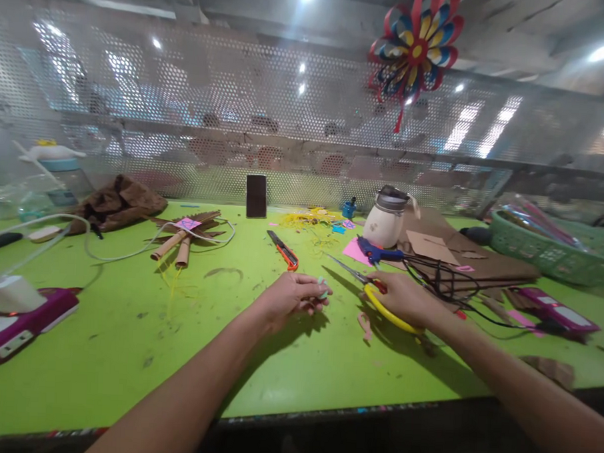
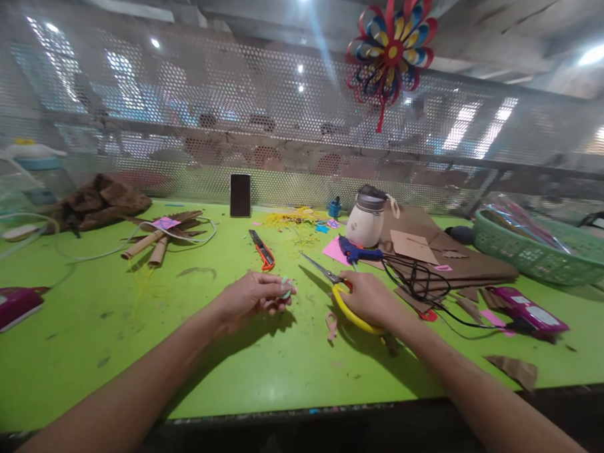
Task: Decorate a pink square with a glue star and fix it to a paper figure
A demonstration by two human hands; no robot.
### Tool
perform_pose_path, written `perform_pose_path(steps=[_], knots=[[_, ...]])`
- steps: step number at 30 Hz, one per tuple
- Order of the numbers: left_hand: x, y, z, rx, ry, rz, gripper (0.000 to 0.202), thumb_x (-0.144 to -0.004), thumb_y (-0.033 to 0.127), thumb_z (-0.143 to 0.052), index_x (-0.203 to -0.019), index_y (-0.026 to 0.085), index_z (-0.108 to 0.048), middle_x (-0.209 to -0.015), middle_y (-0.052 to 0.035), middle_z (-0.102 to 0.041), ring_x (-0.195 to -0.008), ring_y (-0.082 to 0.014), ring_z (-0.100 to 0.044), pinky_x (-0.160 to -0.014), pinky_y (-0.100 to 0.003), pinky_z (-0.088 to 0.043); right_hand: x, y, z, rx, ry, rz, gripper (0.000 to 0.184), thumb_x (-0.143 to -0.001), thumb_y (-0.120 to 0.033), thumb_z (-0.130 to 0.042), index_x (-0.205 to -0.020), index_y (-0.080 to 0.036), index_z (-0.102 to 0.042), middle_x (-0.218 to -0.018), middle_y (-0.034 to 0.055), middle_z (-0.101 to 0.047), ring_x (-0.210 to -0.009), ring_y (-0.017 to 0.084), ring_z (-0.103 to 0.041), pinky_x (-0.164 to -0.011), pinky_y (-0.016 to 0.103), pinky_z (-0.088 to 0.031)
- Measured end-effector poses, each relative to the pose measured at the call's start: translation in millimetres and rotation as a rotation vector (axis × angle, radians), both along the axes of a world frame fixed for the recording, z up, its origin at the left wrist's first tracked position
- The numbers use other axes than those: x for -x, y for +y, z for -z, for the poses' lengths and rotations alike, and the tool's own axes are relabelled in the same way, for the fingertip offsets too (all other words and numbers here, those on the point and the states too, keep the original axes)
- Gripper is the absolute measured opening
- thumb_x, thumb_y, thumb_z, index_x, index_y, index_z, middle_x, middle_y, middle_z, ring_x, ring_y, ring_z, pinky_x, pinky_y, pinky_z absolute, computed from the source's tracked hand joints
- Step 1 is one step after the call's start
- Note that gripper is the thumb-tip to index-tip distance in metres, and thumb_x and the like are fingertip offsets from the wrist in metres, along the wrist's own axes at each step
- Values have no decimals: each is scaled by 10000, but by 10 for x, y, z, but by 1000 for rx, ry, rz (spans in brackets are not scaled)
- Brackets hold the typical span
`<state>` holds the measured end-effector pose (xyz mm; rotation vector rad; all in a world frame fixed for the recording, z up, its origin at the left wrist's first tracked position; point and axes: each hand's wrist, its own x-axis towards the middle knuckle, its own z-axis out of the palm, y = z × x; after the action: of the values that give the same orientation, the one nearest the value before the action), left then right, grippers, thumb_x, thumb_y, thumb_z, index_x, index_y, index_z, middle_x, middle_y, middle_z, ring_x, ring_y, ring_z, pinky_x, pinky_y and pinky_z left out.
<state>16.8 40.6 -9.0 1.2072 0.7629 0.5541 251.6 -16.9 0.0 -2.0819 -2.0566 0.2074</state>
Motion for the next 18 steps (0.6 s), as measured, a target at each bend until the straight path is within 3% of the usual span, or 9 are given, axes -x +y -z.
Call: perform_pose_path(steps=[7,11,13,18], knots=[[-21,17,53,-40,1,-94,321,-618,333,-772,-784,63,-721,-660,-26,-546,-538,-49,-381,-457,-188,-255,127,459,42,-10,-173,-47,400,-815,-320,-478,-1136,-139,-632,-1029,151,-683,-897,259,-626,-680,281,-395],[-33,11,77,-71,-30,-102,372,-582,388,-780,-773,76,-712,-654,-17,-538,-554,-60,-387,-494,-205,-272,187,484,63,-48,-227,-32,345,-800,-325,-528,-1026,-100,-660,-979,194,-669,-922,297,-598,-697,316,-399],[-44,14,91,-102,-53,-109,352,-588,393,-773,-747,88,-700,-632,-5,-526,-558,-64,-395,-521,-211,-293,247,408,26,-127,-127,-72,305,-823,-343,-522,-946,-110,-676,-941,166,-670,-911,266,-587,-710,306,-400],[-73,36,115,-266,16,-158,304,-646,403,-705,-720,111,-666,-537,39,-471,-491,-64,-367,-507,-222,-276,509,173,-108,-190,384,-177,301,-839,-371,-498,-715,-147,-658,-641,26,-621,-586,129,-521,-536,234,-369]])
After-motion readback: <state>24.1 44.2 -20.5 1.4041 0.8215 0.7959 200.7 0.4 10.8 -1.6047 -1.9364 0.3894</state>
